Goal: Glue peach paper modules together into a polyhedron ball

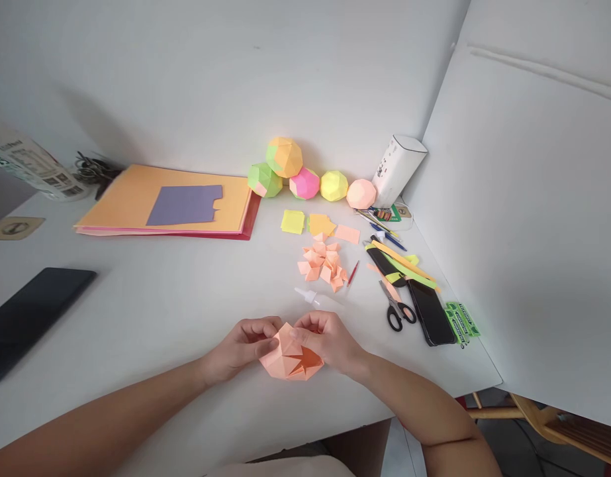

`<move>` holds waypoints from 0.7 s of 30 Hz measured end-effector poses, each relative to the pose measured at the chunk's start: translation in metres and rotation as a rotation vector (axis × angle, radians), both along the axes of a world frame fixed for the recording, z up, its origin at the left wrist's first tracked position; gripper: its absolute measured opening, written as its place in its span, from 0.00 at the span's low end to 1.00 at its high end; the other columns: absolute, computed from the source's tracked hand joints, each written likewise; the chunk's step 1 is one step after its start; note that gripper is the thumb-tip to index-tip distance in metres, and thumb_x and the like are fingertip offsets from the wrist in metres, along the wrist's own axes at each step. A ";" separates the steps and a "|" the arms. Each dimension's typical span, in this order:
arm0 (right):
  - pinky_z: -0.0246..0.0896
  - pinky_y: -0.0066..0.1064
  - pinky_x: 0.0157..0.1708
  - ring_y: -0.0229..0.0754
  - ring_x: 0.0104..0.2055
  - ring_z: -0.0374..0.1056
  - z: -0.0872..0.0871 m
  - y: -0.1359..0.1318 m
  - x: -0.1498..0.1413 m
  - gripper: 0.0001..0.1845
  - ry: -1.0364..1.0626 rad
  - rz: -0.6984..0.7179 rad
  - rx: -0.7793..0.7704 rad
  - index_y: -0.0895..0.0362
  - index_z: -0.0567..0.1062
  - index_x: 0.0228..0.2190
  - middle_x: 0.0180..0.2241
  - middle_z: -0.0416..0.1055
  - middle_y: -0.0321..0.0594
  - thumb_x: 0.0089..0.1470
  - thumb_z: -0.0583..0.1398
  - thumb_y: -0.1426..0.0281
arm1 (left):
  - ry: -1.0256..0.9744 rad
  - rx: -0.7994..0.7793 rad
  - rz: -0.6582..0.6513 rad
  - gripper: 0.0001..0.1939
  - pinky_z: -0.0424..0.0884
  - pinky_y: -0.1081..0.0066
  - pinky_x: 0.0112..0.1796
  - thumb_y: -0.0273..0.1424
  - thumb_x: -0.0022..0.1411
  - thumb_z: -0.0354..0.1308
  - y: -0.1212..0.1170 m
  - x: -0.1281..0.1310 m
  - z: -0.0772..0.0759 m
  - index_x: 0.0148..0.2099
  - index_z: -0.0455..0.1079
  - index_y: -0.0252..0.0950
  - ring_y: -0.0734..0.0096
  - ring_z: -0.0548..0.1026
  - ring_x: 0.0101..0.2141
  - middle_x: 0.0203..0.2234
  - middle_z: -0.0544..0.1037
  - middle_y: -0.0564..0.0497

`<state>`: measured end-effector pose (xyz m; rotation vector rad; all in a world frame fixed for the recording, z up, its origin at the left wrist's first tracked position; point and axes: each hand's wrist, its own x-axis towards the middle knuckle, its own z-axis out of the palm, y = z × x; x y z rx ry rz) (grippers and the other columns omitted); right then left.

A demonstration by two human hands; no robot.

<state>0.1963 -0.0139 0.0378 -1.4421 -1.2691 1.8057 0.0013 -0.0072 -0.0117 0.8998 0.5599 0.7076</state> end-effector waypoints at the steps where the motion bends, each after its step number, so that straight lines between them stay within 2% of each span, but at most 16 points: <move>1: 0.56 0.24 0.23 0.32 0.24 0.62 0.001 0.000 0.000 0.17 0.011 0.009 -0.007 0.60 0.71 0.25 0.23 0.66 0.34 0.46 0.64 0.58 | 0.001 0.001 0.002 0.10 0.64 0.72 0.30 0.33 0.55 0.61 0.000 0.000 0.000 0.26 0.71 0.33 0.73 0.68 0.28 0.27 0.69 0.52; 6: 0.51 0.22 0.19 0.31 0.21 0.59 0.000 0.001 -0.001 0.19 0.030 0.091 -0.099 0.60 0.69 0.22 0.20 0.64 0.32 0.41 0.66 0.58 | 0.028 -0.004 -0.013 0.11 0.64 0.72 0.30 0.35 0.54 0.62 0.000 0.000 0.002 0.26 0.71 0.33 0.73 0.67 0.28 0.27 0.69 0.52; 10: 0.48 0.22 0.18 0.30 0.20 0.56 -0.007 0.000 -0.001 0.19 0.046 0.096 -0.108 0.60 0.68 0.20 0.19 0.62 0.31 0.41 0.66 0.59 | 0.037 0.004 -0.033 0.11 0.62 0.73 0.29 0.35 0.55 0.61 0.001 0.001 0.006 0.26 0.70 0.32 0.74 0.67 0.28 0.27 0.69 0.51; 16: 0.51 0.24 0.20 0.31 0.21 0.57 -0.009 -0.003 -0.002 0.17 0.053 0.097 -0.091 0.60 0.70 0.22 0.19 0.63 0.31 0.42 0.66 0.59 | 0.038 -0.029 -0.035 0.11 0.60 0.73 0.28 0.35 0.55 0.61 -0.001 0.001 0.013 0.27 0.69 0.32 0.75 0.65 0.26 0.24 0.68 0.53; 21: 0.53 0.24 0.21 0.31 0.21 0.59 -0.007 -0.003 -0.005 0.17 0.043 0.134 -0.082 0.60 0.70 0.22 0.20 0.63 0.31 0.41 0.66 0.59 | 0.032 -0.054 -0.035 0.10 0.60 0.73 0.27 0.34 0.53 0.62 -0.003 0.001 0.010 0.26 0.69 0.32 0.75 0.65 0.25 0.24 0.67 0.53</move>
